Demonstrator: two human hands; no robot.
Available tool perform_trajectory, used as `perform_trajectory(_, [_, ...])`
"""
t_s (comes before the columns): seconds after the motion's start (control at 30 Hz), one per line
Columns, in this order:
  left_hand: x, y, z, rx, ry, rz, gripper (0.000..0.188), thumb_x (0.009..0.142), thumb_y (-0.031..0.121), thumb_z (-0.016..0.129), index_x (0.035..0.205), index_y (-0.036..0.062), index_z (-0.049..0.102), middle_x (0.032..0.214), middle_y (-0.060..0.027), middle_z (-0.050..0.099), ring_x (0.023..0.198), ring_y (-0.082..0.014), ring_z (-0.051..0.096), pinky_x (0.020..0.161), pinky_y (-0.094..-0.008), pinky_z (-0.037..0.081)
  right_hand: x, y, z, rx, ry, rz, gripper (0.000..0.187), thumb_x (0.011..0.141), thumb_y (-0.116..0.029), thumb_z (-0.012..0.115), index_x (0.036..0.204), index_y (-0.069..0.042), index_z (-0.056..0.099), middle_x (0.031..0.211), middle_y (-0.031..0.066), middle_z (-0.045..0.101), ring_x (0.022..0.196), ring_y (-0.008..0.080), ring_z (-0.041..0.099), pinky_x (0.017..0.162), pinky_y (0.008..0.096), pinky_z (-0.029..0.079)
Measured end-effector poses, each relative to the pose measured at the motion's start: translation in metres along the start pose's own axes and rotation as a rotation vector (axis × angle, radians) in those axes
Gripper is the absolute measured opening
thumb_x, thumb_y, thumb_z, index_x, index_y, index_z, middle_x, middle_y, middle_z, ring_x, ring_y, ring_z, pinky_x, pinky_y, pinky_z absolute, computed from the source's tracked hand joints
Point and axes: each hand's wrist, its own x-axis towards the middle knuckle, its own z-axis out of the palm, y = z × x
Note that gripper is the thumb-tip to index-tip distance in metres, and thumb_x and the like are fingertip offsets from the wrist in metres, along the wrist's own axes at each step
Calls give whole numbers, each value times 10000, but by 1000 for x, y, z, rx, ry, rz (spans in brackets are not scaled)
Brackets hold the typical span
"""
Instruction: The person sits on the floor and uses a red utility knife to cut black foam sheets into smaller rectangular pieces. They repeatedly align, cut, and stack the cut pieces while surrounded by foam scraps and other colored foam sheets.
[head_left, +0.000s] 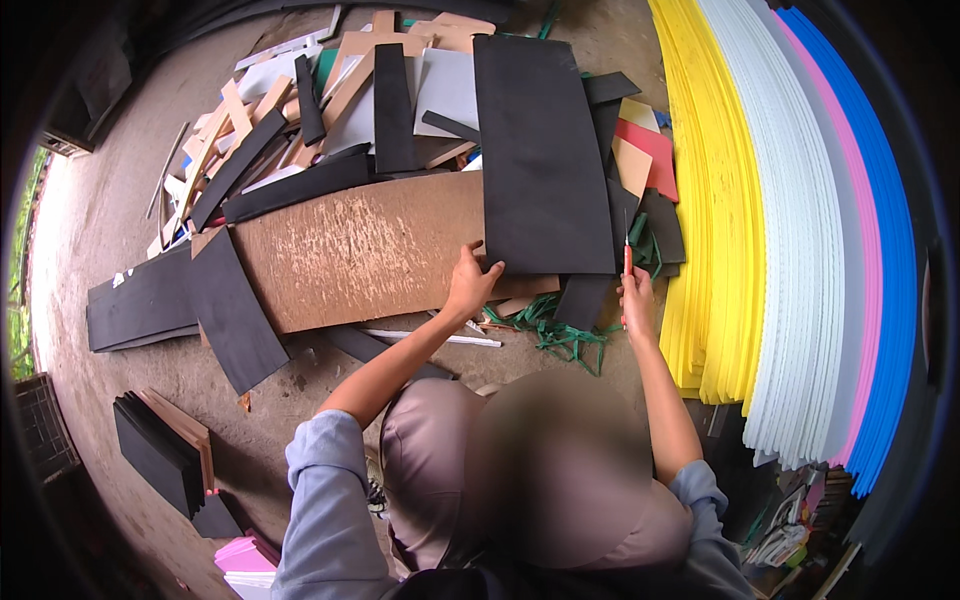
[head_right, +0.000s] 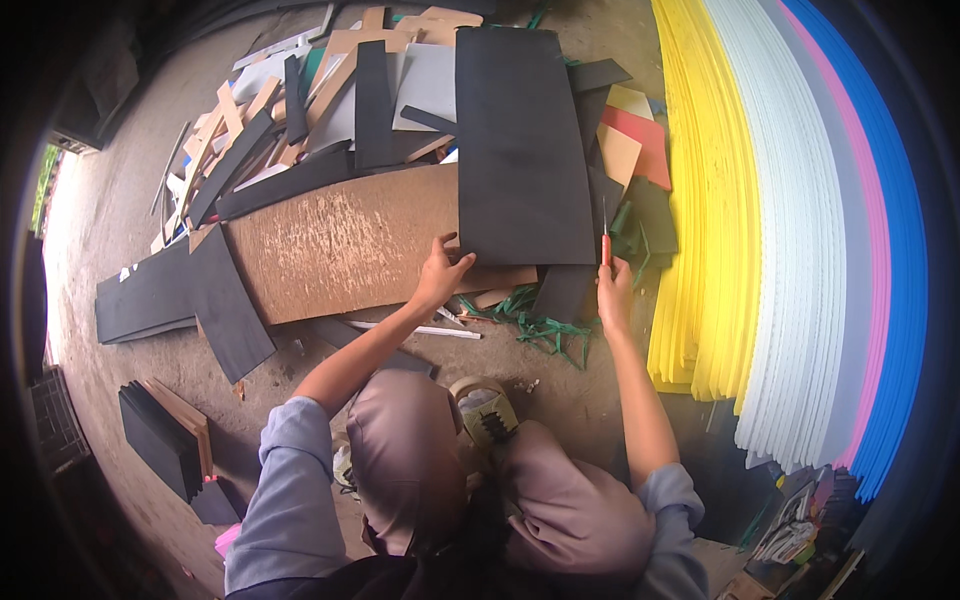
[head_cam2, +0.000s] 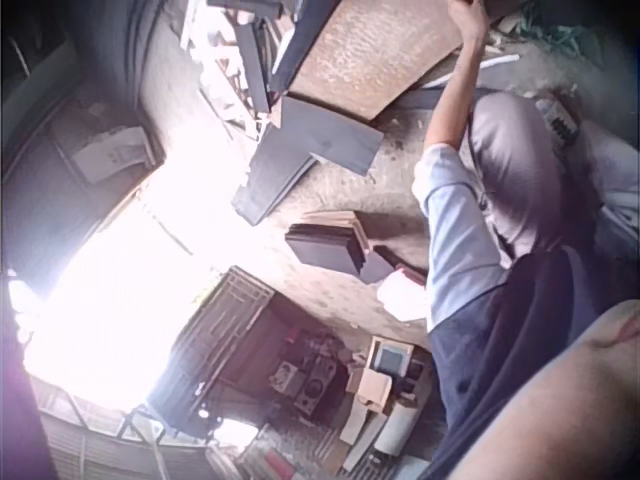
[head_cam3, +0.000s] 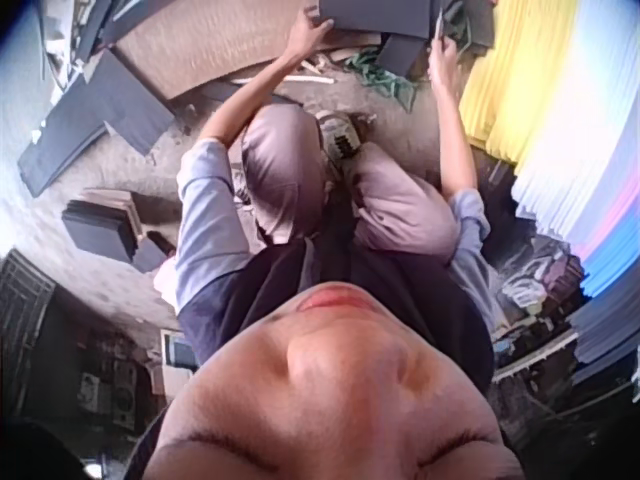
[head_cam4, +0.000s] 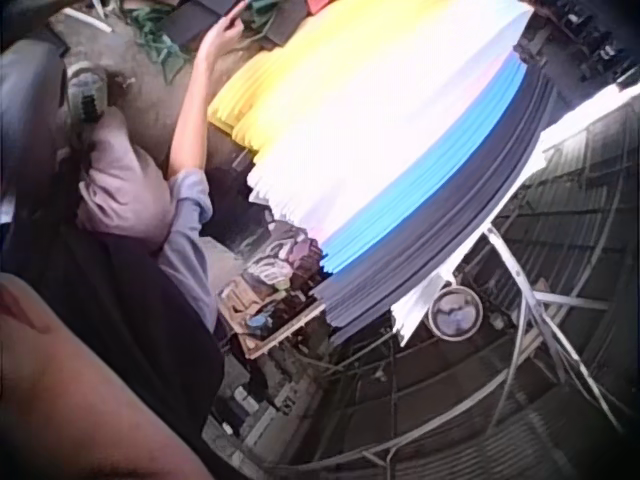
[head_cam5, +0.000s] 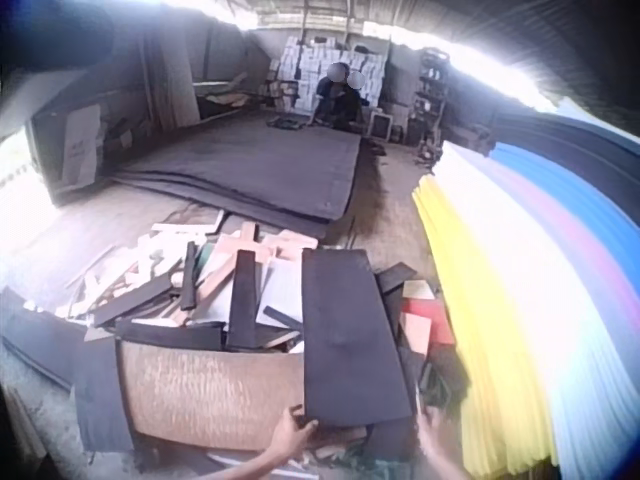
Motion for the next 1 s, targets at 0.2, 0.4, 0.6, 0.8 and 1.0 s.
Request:
perform_trajectory(0.2, [15, 26, 5, -206, -116, -41, 508, 831, 173, 602, 1203, -48, 335, 1014, -144, 531, 1012, -193, 532, 829, -288, 464, 1, -3, -2, 175, -22, -127, 305, 855, -145, 473, 1094, 44, 468, 885, 62, 514, 690, 100, 491, 628, 250, 416])
perform_trajectory(0.4, [-11, 64, -6, -602, -132, -24, 428, 856, 59, 523, 1200, -33, 286, 1084, -145, 496, 1052, -208, 514, 937, -327, 452, 0, -27, -13, 386, 11, -137, 308, 878, -219, 450, 1103, -11, 470, 824, 30, 505, 593, 57, 435, 506, 209, 376])
perform_trajectory(0.6, [-58, 84, -70, -697, -10, 108, 308, 843, 79, 543, 1110, 12, 405, 1030, -74, 535, 951, -167, 562, 875, -299, 475, -20, -76, -20, 482, -57, -192, 258, 889, -181, 422, 1075, -10, 474, 929, 31, 510, 682, 66, 485, 532, 196, 390])
perform_trajectory(0.8, [-124, 69, -152, -700, 57, 111, 205, 859, 188, 551, 994, 37, 518, 925, -21, 572, 832, -112, 562, 821, -264, 467, -33, -119, 7, 528, -124, -315, 235, 863, -197, 428, 1010, -22, 485, 871, 31, 515, 639, 67, 489, 507, 199, 387])
perform_trajectory(1.0, [-150, 17, -247, -679, 312, 17, 266, 923, 289, 439, 1015, 60, 537, 881, -11, 583, 792, -95, 556, 761, -245, 450, -51, -143, 94, 398, -220, -480, 255, 870, -186, 419, 1043, -8, 477, 875, 33, 516, 678, 65, 498, 525, 194, 389])
